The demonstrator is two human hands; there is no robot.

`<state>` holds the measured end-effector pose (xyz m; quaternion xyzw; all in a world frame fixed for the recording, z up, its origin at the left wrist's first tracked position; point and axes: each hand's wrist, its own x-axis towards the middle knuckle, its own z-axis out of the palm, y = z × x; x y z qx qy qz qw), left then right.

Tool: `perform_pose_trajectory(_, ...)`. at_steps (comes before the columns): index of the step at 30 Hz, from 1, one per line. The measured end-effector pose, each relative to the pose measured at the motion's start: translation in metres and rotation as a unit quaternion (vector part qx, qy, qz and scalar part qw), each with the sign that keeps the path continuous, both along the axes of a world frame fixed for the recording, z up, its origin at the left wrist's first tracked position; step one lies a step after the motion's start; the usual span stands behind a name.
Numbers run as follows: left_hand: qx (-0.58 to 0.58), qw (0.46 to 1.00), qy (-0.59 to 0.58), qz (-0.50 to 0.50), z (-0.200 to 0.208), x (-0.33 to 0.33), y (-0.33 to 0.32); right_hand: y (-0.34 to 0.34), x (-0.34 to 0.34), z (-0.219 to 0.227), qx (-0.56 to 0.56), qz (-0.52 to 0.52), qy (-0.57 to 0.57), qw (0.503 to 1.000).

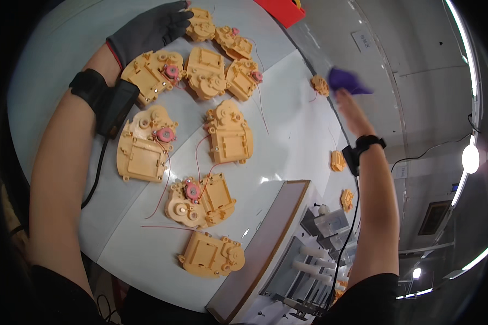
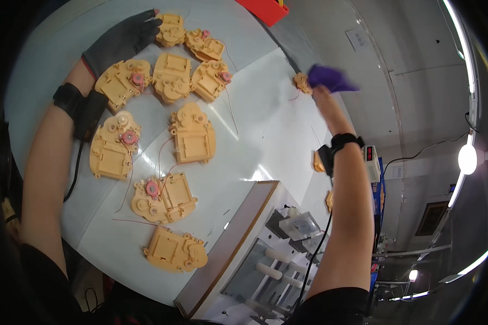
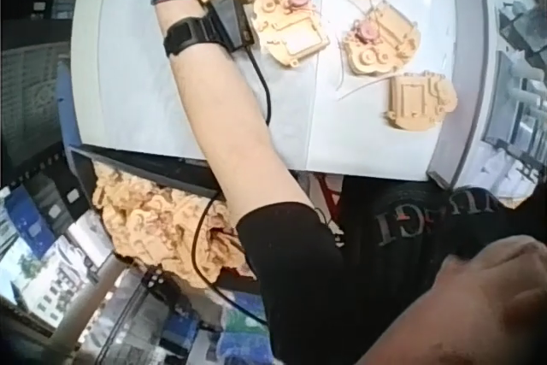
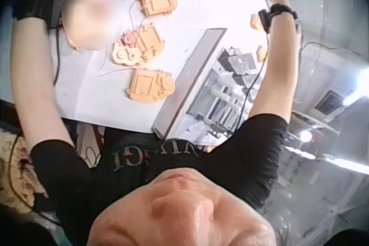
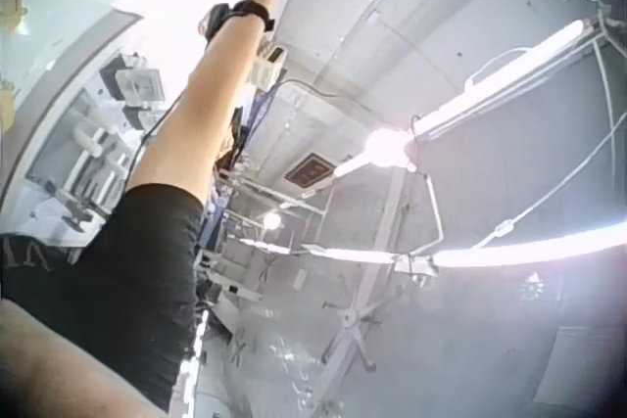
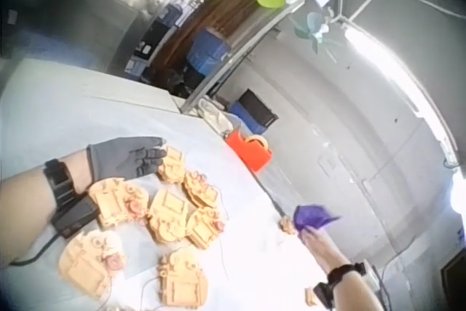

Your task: The recorder is assembling and testing plastic toy components using a manual testing jig on a factory floor.

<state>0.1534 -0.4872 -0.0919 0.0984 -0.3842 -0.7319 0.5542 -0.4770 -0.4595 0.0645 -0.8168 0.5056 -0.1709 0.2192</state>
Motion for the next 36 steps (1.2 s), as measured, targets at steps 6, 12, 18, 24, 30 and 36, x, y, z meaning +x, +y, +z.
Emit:
perform_pose_trajectory(6, -0.004, 0.999, -0.034, 0.017, -0.008, 0.043, 0.022, 0.112, 0.266, 0.023, 0.354, -0.155, 0.176, 0.906)
perform_pose_trajectory(12, 0.008, 0.999, -0.042, 0.025, 0.006, 0.016, 0.018, 0.155, 0.232, 0.086, 0.36, -0.074, -0.26, 0.893)
perform_pose_trajectory(18, -0.033, 0.998, 0.012, -0.054, -0.01, 0.041, 0.0, 0.158, 0.146, 0.143, 0.035, -0.219, -0.438, 0.871)
perform_pose_trajectory(24, 0.015, 0.999, -0.042, -0.002, 0.0, 0.039, 0.004, 0.155, 0.003, 0.195, -0.474, -0.338, -0.009, 0.813)
perform_pose_trajectory(30, 0.052, 0.997, -0.047, -0.024, 0.009, 0.021, 0.007, 0.179, -0.097, 0.02, 0.01, -0.448, 0.082, 0.89)
perform_pose_trajectory(36, 0.019, 0.999, -0.044, 0.006, 0.0, 0.035, 0.006, 0.17, 0.077, 0.014, 0.298, -0.288, -0.024, 0.91)
